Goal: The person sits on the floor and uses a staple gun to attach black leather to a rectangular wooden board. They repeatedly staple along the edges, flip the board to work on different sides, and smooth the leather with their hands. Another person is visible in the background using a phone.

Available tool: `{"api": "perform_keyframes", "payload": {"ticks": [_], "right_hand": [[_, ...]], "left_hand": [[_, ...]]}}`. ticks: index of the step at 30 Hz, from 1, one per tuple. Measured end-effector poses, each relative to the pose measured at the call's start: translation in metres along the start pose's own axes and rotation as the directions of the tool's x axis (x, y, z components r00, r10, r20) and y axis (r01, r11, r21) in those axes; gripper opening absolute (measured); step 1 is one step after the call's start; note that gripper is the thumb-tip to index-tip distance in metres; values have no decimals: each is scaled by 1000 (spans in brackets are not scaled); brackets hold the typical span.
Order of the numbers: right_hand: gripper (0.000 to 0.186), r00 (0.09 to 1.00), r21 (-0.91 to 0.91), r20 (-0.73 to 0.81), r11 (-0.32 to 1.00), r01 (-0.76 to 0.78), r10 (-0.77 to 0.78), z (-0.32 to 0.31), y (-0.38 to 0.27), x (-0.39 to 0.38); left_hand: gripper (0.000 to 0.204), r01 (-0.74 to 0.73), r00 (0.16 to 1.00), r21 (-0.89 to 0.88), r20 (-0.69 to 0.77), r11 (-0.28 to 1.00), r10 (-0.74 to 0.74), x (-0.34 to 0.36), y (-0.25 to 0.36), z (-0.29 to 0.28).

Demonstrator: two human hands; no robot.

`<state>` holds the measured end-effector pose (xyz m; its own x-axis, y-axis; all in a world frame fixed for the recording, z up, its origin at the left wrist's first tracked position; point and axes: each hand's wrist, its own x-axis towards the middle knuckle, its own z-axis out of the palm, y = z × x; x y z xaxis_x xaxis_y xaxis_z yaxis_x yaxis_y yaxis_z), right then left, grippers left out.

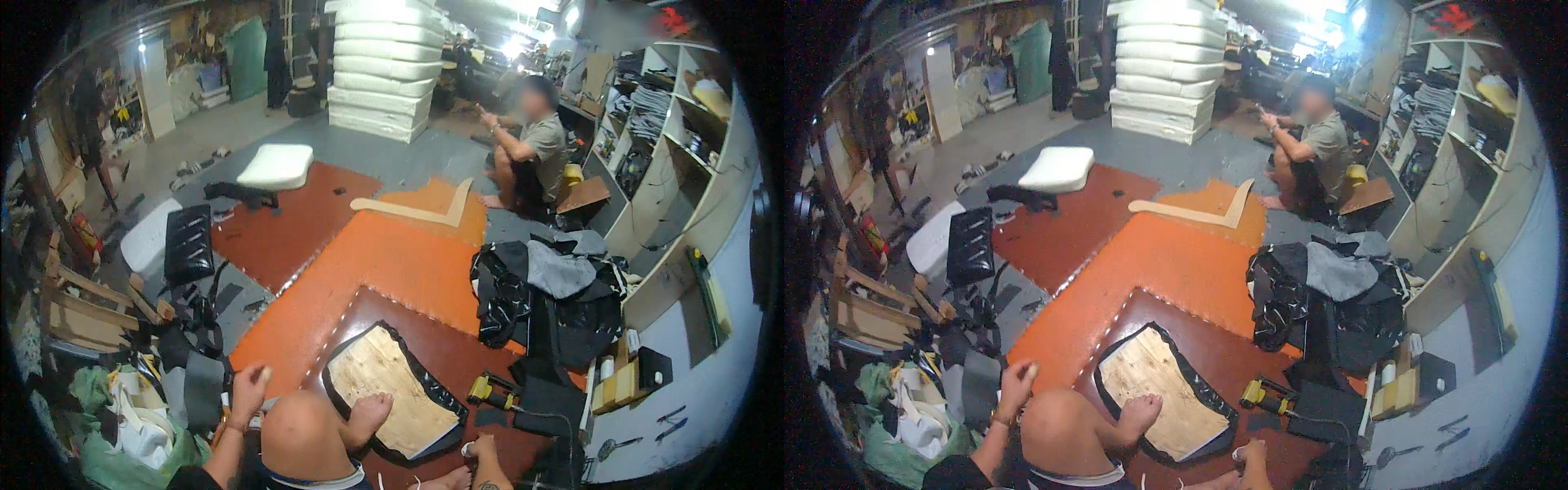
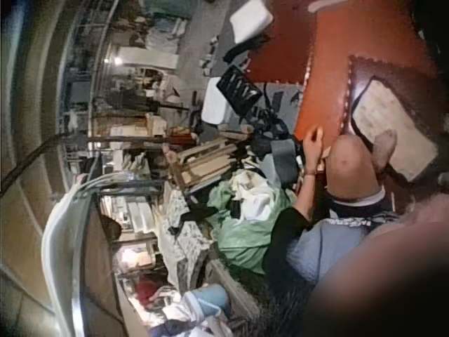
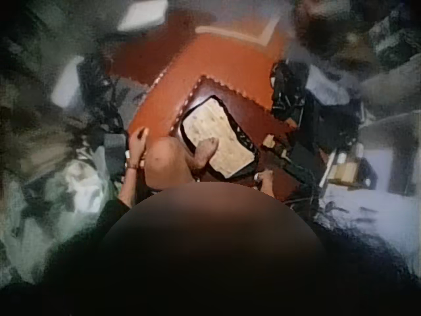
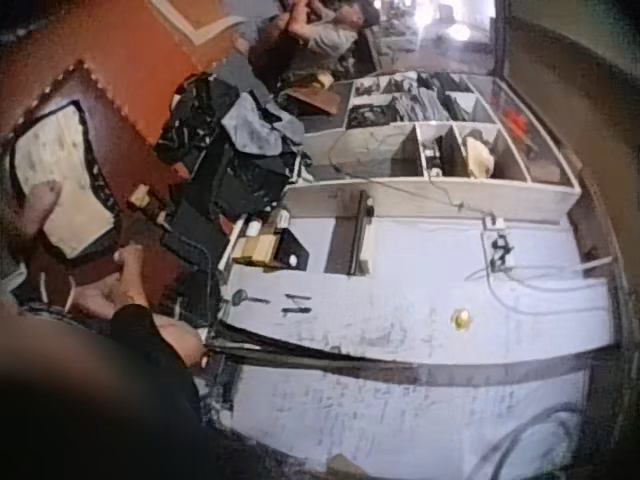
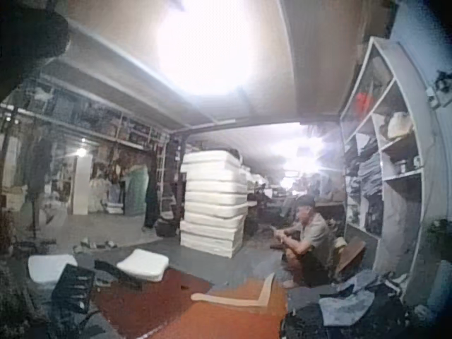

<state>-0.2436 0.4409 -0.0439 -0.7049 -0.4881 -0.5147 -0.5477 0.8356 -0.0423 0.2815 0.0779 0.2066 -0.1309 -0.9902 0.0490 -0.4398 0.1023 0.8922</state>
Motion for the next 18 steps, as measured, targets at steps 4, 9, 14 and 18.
{"api": "perform_keyframes", "payload": {"ticks": [4,9,14,18], "right_hand": [[64,985,19,170,1000,-14,11,44,13,-50],[61,992,207,123,978,7,-33,44,7,-78],[59,978,366,152,927,81,-145,27,5,-73],[50,975,321,112,935,149,-194,30,-3,-73]], "left_hand": [[31,-316,934,-325,60,891,353,48,161,14],[40,-495,609,-383,486,779,626,13,329,59],[51,-650,250,-235,832,723,495,-6,321,151],[60,-878,108,88,994,471,17,-25,261,199]]}}
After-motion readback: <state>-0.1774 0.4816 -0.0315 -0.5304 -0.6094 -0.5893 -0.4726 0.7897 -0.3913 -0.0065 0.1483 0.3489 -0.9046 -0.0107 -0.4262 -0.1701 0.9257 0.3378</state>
